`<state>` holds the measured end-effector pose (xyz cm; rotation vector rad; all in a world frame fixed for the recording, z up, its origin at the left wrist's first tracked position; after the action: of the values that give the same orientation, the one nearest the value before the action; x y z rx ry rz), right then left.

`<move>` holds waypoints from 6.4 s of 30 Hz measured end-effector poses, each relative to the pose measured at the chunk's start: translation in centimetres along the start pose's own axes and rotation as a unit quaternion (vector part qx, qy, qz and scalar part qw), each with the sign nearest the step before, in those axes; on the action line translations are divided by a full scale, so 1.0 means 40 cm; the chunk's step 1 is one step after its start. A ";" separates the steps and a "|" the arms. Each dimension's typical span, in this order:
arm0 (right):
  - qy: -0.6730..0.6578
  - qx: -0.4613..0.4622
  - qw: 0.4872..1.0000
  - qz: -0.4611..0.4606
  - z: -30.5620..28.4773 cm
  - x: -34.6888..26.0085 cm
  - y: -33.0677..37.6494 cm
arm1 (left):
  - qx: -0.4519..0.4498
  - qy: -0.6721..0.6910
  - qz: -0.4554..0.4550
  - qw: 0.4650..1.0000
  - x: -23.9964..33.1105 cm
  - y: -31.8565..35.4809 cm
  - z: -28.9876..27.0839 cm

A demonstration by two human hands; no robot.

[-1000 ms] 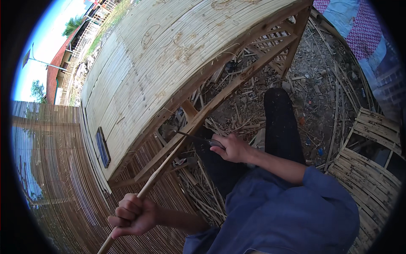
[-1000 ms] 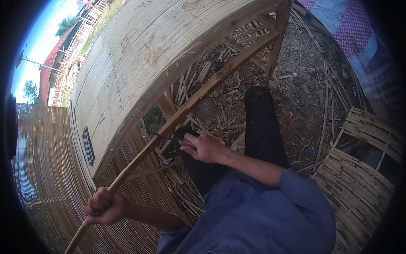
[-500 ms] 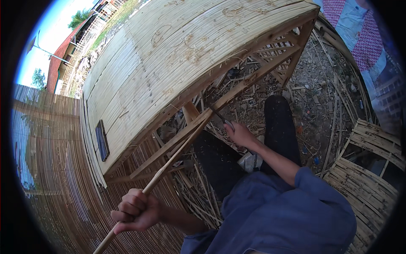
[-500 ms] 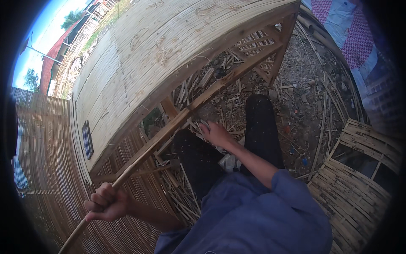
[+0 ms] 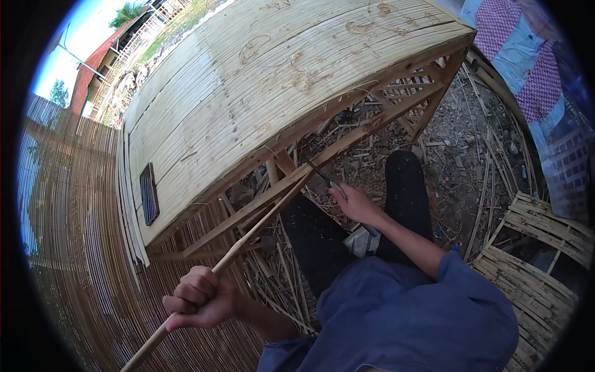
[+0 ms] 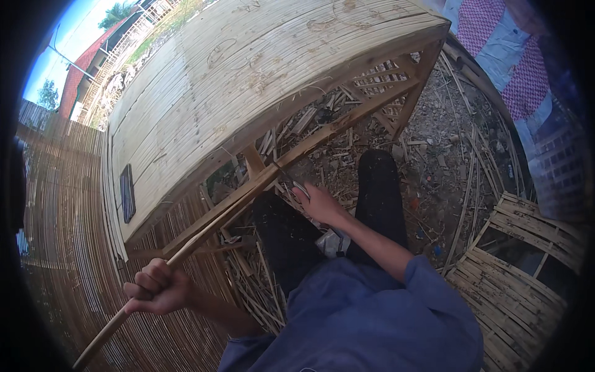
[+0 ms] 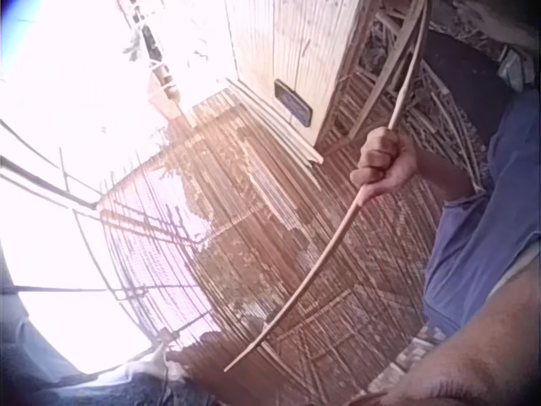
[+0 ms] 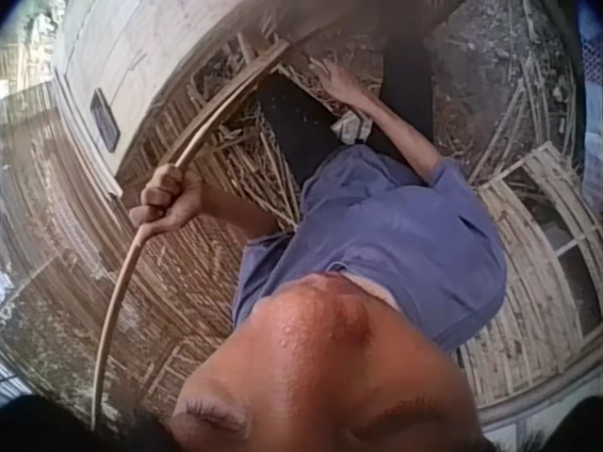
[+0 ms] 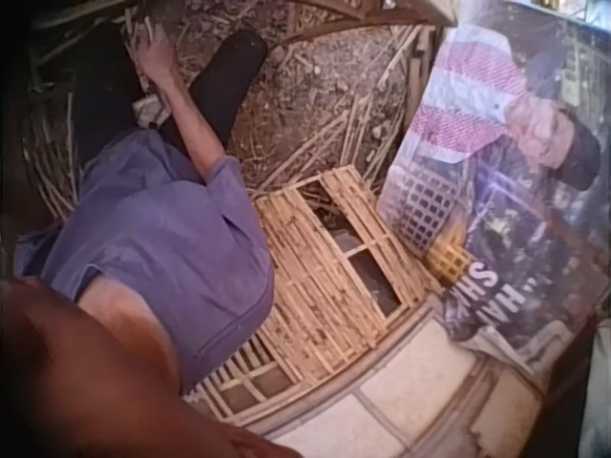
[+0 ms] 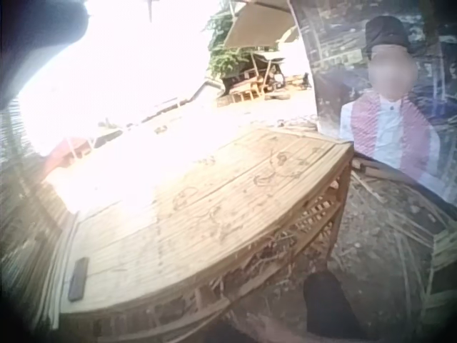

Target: The person holds a bamboo stick and uses a knife to shave down one end of it.

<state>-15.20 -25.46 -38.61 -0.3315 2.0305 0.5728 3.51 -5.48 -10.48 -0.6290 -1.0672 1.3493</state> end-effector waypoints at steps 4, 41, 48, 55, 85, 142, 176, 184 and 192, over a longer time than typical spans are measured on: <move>-0.028 0.024 0.995 -0.088 0.010 0.018 0.065 | 0.003 0.007 -0.015 1.000 -0.015 -0.006 0.027; -0.079 0.042 0.982 -0.164 0.007 -0.129 0.038 | -0.010 -0.056 -0.081 0.995 -0.094 -0.086 0.083; 0.035 -0.009 0.999 0.008 -0.016 -0.042 -0.032 | -0.024 0.007 -0.066 0.997 -0.071 -0.068 0.082; -0.079 -0.025 0.996 0.035 0.047 0.146 0.074 | 0.018 -0.012 -0.061 0.998 -0.069 -0.082 0.021; -0.195 -0.039 0.977 -0.072 0.024 -0.077 0.185 | -0.065 -0.068 -0.017 0.995 -0.099 -0.011 0.169; -0.056 -0.121 0.956 -0.261 0.067 -0.281 0.205 | 0.100 -0.173 0.015 0.980 0.027 0.049 0.004; -0.021 -0.136 0.969 -0.207 0.059 -0.353 0.240 | 0.153 -0.244 0.032 0.957 0.005 0.064 0.001; 0.033 -0.108 0.982 -0.152 0.045 -0.277 0.154 | 0.201 -0.262 0.018 0.944 -0.052 0.093 -0.035; -0.022 -0.146 0.964 -0.221 0.038 -0.354 0.217 | 0.148 -0.246 0.005 0.958 -0.016 0.025 0.007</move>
<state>-10.96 -17.28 -24.73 -0.9148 1.7495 0.5887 2.87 -5.98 -11.37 -0.0695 -1.2166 1.6833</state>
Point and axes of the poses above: each hand's wrist, its own y-axis away from the middle knuckle, its own z-axis out of the palm, x = y × z, the point moved 8 cm from there along -y, towards the middle knuckle, and after that the axes turned 8 degrees about z, right-handed, at the moved point
